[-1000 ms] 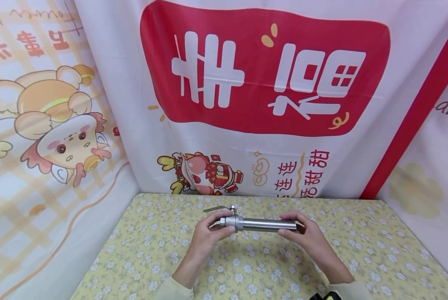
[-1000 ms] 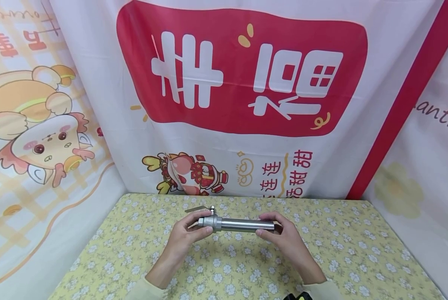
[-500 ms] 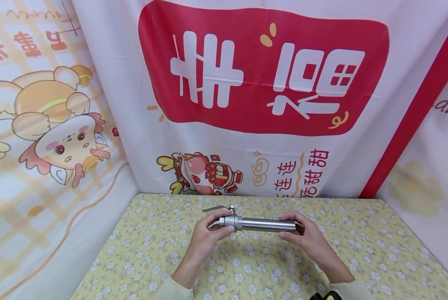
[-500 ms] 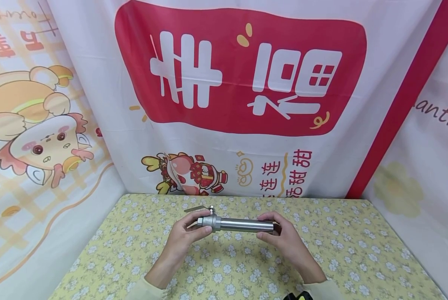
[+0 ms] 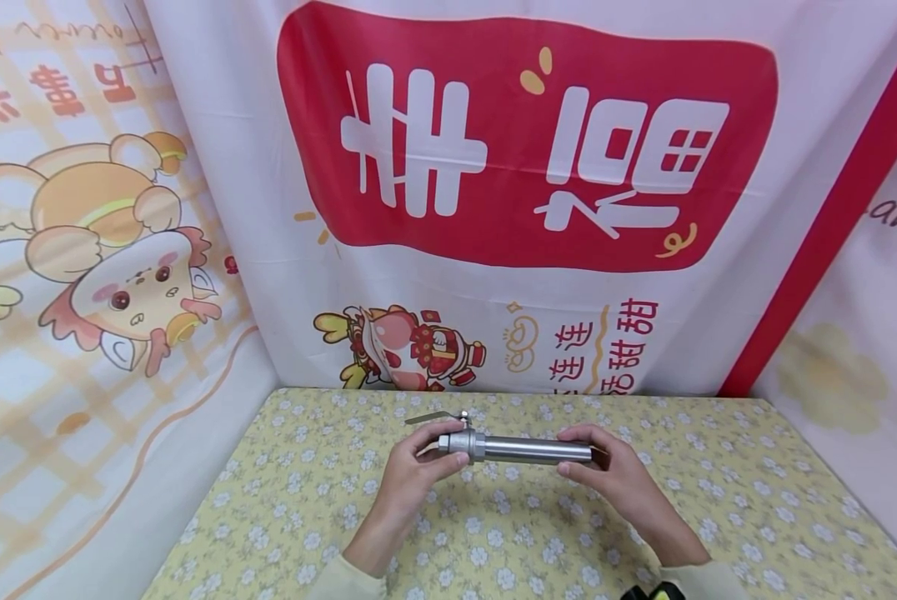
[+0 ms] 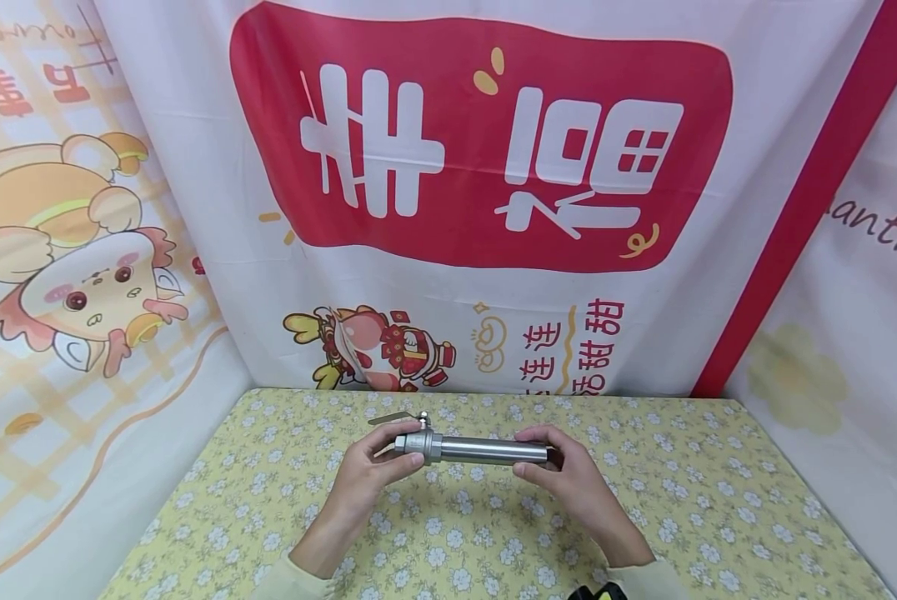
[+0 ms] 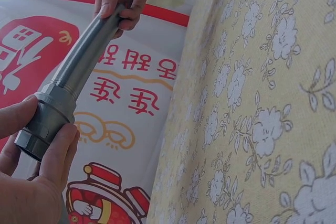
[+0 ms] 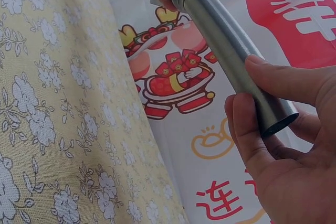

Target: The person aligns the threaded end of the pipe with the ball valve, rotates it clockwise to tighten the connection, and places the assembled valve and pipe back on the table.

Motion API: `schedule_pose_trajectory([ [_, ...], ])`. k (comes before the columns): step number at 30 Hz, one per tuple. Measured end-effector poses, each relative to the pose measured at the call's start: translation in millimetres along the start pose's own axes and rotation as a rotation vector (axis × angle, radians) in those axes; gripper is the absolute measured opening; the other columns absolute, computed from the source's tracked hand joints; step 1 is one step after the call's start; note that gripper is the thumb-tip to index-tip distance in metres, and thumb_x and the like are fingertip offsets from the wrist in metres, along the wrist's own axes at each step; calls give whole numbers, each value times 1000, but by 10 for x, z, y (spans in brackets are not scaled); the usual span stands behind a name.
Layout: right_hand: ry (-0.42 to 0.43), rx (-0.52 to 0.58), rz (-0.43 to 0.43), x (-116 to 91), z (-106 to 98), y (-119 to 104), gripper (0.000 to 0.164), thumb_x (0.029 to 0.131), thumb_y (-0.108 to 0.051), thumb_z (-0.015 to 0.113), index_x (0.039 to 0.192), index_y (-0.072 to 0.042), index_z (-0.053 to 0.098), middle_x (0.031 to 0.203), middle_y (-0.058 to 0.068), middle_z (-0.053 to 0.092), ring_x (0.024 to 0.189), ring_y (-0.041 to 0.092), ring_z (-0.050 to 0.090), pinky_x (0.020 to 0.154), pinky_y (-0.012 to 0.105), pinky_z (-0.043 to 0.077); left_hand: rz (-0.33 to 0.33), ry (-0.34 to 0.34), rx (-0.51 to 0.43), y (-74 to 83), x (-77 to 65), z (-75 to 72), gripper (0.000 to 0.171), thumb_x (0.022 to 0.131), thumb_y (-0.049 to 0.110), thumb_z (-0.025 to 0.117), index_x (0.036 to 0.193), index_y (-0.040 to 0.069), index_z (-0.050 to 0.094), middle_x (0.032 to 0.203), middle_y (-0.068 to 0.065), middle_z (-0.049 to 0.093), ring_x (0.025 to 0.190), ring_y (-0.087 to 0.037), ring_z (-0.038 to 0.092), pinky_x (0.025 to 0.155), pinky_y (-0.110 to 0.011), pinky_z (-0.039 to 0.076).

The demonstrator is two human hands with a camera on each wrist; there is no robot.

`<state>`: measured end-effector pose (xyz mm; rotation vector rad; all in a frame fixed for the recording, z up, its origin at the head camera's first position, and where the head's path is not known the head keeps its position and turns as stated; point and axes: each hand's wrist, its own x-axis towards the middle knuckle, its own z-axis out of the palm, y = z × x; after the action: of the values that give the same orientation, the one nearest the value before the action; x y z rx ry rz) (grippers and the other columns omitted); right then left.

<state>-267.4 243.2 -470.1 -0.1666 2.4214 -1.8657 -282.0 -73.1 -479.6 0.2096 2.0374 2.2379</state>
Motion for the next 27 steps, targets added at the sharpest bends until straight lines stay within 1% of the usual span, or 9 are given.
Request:
schedule_pose_trajectory([
  [4,-5,1,-8,-3,1,0,52,99,-22,83,144,-6,63,138,16,64,110,19,69,86,31,63,-1,-1,1,-1,3,-1,48,91,16,90,137,13,75,149,-13,62,121,-24,73,98,-32,62],
  [11,-3,-3,-3,3,0,1,52,100,-24,82,144,-5,63,140,17,64,110,19,69,86,31,63,1,-2,-1,1,-1,-4,48,91,16,90,136,13,75,150,-13,62,121,-24,73,99,-32,63],
  [18,15,-2,38,12,1,4,55,99,-26,83,146,-5,63,142,15,65,110,19,70,87,29,64,8,-4,1,-11,2,-6,48,91,15,89,136,13,75,150,-13,62,122,-24,73,99,-32,62],
  [25,-1,0,21,3,0,2,57,102,-28,80,148,-2,61,141,16,65,106,19,70,86,30,64,9,-6,0,-13,4,-6,48,91,16,90,136,13,75,150,-12,62,121,-24,72,98,-32,62],
  [27,6,7,36,3,1,1,56,101,-29,81,148,-3,62,140,14,66,105,18,71,86,31,64,8,-6,1,-10,4,-6,48,91,16,90,136,13,75,150,-12,62,121,-24,72,98,-31,62],
])
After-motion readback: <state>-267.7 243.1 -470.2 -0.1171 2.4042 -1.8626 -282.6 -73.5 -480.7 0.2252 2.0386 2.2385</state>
